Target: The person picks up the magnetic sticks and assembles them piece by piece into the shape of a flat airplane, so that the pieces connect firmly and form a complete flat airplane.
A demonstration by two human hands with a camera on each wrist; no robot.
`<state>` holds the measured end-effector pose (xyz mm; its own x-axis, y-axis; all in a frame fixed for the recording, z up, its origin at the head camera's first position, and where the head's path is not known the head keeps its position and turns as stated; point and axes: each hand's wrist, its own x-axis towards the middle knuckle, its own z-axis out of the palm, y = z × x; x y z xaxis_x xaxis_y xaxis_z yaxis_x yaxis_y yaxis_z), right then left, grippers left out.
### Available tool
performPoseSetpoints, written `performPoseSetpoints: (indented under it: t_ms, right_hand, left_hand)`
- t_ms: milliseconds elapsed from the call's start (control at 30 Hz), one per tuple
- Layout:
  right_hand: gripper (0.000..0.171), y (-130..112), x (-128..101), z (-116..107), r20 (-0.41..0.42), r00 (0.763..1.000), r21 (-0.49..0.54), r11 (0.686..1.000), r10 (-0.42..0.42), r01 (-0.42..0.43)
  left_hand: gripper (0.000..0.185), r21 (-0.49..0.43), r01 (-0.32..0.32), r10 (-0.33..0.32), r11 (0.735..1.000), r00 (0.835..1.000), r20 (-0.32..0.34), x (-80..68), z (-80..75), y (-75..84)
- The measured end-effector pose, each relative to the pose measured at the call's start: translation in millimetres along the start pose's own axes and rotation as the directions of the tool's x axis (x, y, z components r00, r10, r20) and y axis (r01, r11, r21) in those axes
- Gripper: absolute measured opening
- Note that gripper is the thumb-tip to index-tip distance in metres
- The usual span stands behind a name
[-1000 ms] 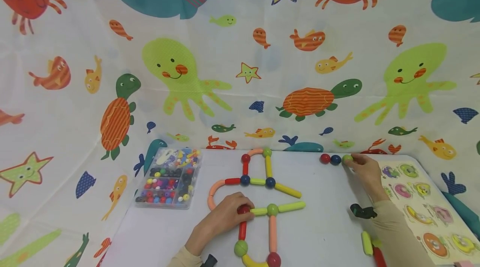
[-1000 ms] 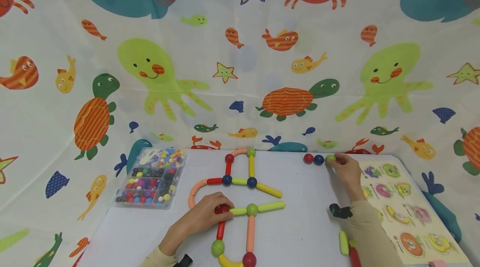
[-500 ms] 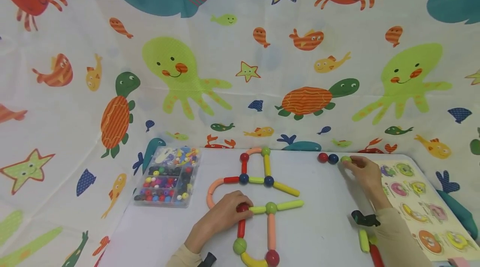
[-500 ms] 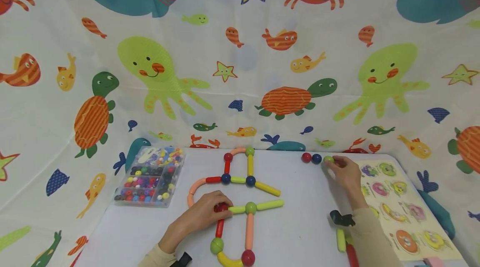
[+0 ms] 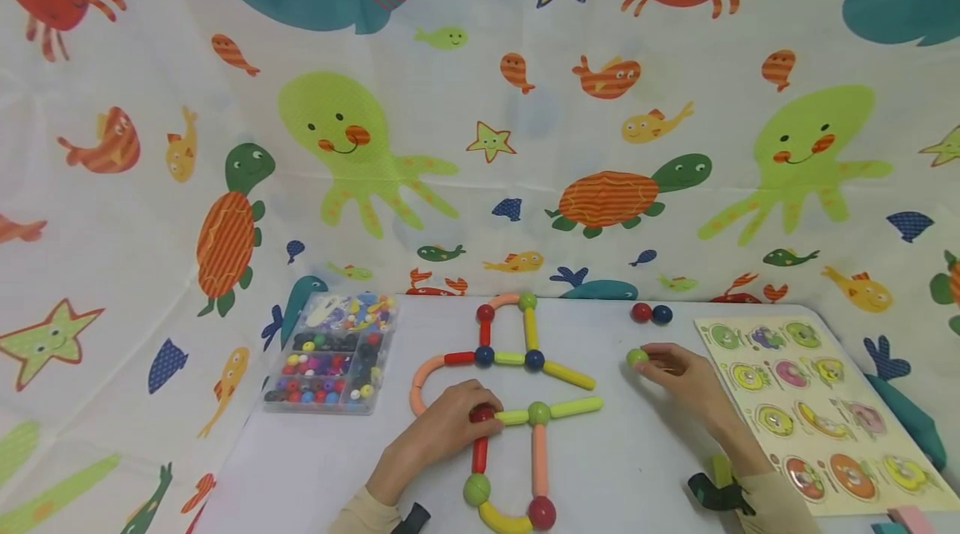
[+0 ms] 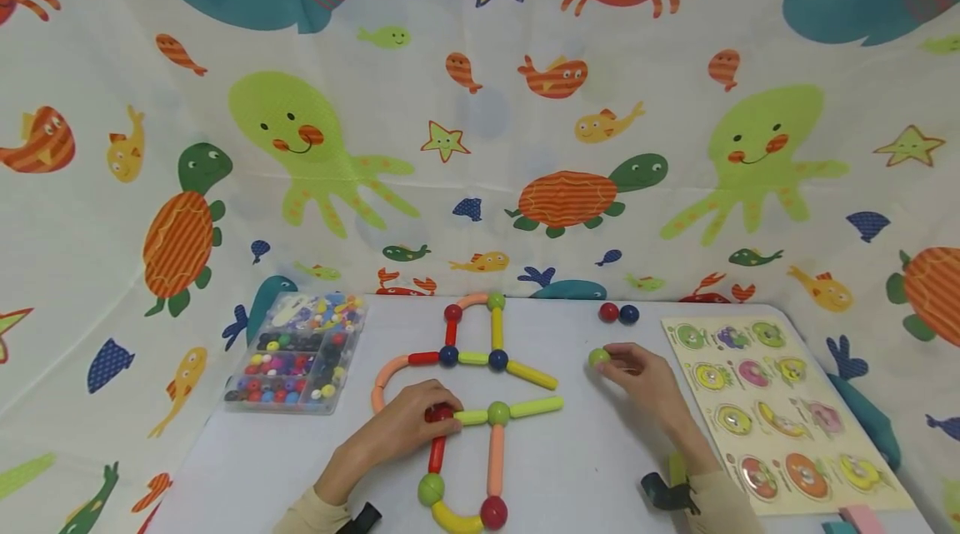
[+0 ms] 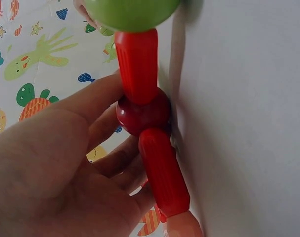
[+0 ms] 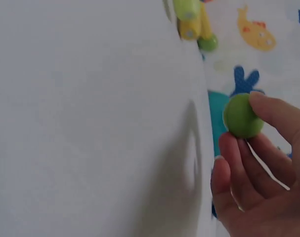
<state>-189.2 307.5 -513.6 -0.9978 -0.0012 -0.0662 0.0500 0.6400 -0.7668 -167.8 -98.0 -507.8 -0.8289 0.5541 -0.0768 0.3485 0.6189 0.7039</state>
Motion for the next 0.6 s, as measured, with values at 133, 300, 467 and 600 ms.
performPoseSetpoints:
  t_ms: [133, 300, 467, 600]
  right_hand:
    - [0.052, -4.3, -7.5, 17.7, 0.049, 0.999, -0.021, 1.000, -0.019, 0.020]
    - [0.047, -8.4, -12.3, 31.2, 0.094, 0.995, -0.038, 0.998, -0.038, 0.042]
    - [0.046, -10.5, -14.1, 36.7, 0.095, 0.995, -0.036, 0.999, -0.037, 0.041]
    - [0.045, -12.2, -14.3, 38.2, 0.107, 0.993, -0.030, 0.998, -0.048, 0.051]
  left_hand:
    - [0.022, 0.004, -0.002, 0.002, 1.000, 1.000, -0.002, 0.3, 0.8, 0.0]
    - [0.022, 0.007, -0.002, 0.002, 1.000, 1.000, -0.005, 0.6, 1.6, -1.2]
    - [0.022, 0.001, -0.003, 0.003, 1.000, 1.000, -0.005, 1.1, 2.4, -2.7]
    - [0.022, 0.003, 0.002, -0.002, 1.000, 1.000, -0.005, 1.5, 2.5, -3.0]
